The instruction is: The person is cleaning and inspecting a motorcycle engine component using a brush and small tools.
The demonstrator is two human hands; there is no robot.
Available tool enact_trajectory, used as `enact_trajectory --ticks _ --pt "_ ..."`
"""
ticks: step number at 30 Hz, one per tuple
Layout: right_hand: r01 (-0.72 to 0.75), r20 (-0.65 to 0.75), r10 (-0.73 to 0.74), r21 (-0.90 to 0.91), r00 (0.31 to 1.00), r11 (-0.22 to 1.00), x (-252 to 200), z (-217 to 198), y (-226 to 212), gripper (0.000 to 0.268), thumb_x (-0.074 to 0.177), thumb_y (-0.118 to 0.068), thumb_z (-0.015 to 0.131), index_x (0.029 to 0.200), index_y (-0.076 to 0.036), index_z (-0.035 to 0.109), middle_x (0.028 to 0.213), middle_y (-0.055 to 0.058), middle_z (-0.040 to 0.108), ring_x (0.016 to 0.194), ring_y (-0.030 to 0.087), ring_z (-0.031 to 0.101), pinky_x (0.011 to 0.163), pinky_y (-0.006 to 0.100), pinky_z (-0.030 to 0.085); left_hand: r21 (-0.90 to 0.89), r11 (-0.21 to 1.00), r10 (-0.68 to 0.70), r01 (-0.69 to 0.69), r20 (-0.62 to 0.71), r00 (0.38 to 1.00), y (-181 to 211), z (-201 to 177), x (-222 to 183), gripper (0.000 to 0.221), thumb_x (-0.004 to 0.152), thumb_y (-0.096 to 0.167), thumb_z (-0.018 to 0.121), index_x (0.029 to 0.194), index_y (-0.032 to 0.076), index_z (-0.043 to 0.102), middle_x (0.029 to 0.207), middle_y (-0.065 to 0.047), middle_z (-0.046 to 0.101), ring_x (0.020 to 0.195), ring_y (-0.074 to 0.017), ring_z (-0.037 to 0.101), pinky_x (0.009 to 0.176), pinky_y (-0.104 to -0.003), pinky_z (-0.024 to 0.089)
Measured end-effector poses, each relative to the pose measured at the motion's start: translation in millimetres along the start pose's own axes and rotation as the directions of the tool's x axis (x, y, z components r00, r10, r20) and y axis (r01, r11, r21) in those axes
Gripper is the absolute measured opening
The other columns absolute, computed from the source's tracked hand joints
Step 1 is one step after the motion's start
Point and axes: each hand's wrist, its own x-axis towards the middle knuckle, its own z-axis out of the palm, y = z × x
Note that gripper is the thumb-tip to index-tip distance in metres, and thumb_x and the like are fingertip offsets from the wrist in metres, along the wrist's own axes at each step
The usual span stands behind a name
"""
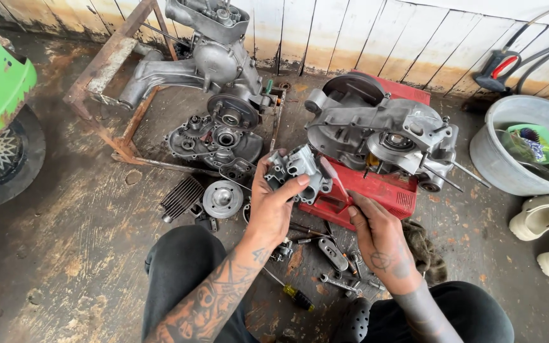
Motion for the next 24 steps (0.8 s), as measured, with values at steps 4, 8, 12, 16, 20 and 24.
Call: enact_trajectory --ticks 4,8,12,16,20,24 --pt "-0.025 0.040 0.027 -0.053 0.999 0.998 1 -4 3 0.029 0.094 -0.007 0.062 0.121 0.003 0.068 0.092 0.010 0.079 0.062 0.021 0.068 0.059 0.034 0.053 -0.011 0.997 0.081 -0.081 -0.015 0.997 5 -7 8 0.064 0.074 -0.006 0.079 0.130 0.003 0.051 0.096 -0.009 0.068 0.083 -0.0209 0.069 0.078 -0.034 0.055" --pt "-0.019 0.018 0.020 -0.066 1.000 0.998 1 4 4 0.029 0.094 -0.006 0.061 0.120 0.005 0.067 0.097 0.013 0.078 0.070 0.023 0.072 0.063 0.033 0.055 -0.015 0.994 0.108 -0.107 0.029 0.994 7 -10 11 0.058 0.077 -0.010 0.076 0.129 0.006 0.054 0.101 -0.011 0.069 0.087 -0.0216 0.068 0.082 -0.036 0.054" --pt "0.084 0.017 -0.084 -0.063 0.996 0.994 7 2 3 0.036 0.093 -0.002 0.061 0.127 0.006 0.065 0.106 0.016 0.078 0.068 0.020 0.074 0.059 0.030 0.058 0.058 0.995 0.082 -0.082 0.005 0.997 9 0 -1 0.065 0.075 -0.016 0.073 0.134 0.003 0.050 0.110 -0.012 0.066 0.094 -0.0203 0.065 0.089 -0.034 0.053" --pt "0.097 0.118 -0.092 -0.040 0.989 0.994 12 -21 10 0.031 0.090 -0.007 0.066 0.119 0.006 0.069 0.097 0.012 0.078 0.061 0.018 0.068 0.057 0.030 0.056 -0.029 0.990 0.140 -0.141 -0.017 0.990 20 -12 14 0.063 0.074 -0.006 0.080 0.130 0.006 0.055 0.100 -0.012 0.068 0.083 -0.0221 0.067 0.078 -0.037 0.057" --pt "0.028 0.263 0.005 -0.121 0.965 0.992 18 -27 27 0.029 0.086 -0.008 0.065 0.114 -0.003 0.074 0.091 0.008 0.082 0.059 0.020 0.071 0.057 0.033 0.055 -0.066 0.996 0.042 -0.053 -0.154 0.987 35 -25 26 0.061 0.079 -0.002 0.076 0.129 0.012 0.045 0.104 -0.014 0.066 0.100 -0.0247 0.066 0.094 -0.048 0.050" --pt "-0.128 0.149 0.127 -0.005 0.981 0.992 18 -27 23 0.027 0.091 -0.009 0.064 0.114 0.003 0.072 0.067 0.006 0.075 0.048 0.014 0.052 0.048 0.029 0.045 0.021 0.995 0.095 -0.093 -0.136 0.986 36 -18 23 0.054 0.082 -0.006 0.076 0.129 0.008 0.054 0.101 -0.009 0.070 0.091 -0.0196 0.070 0.086 -0.035 0.055"
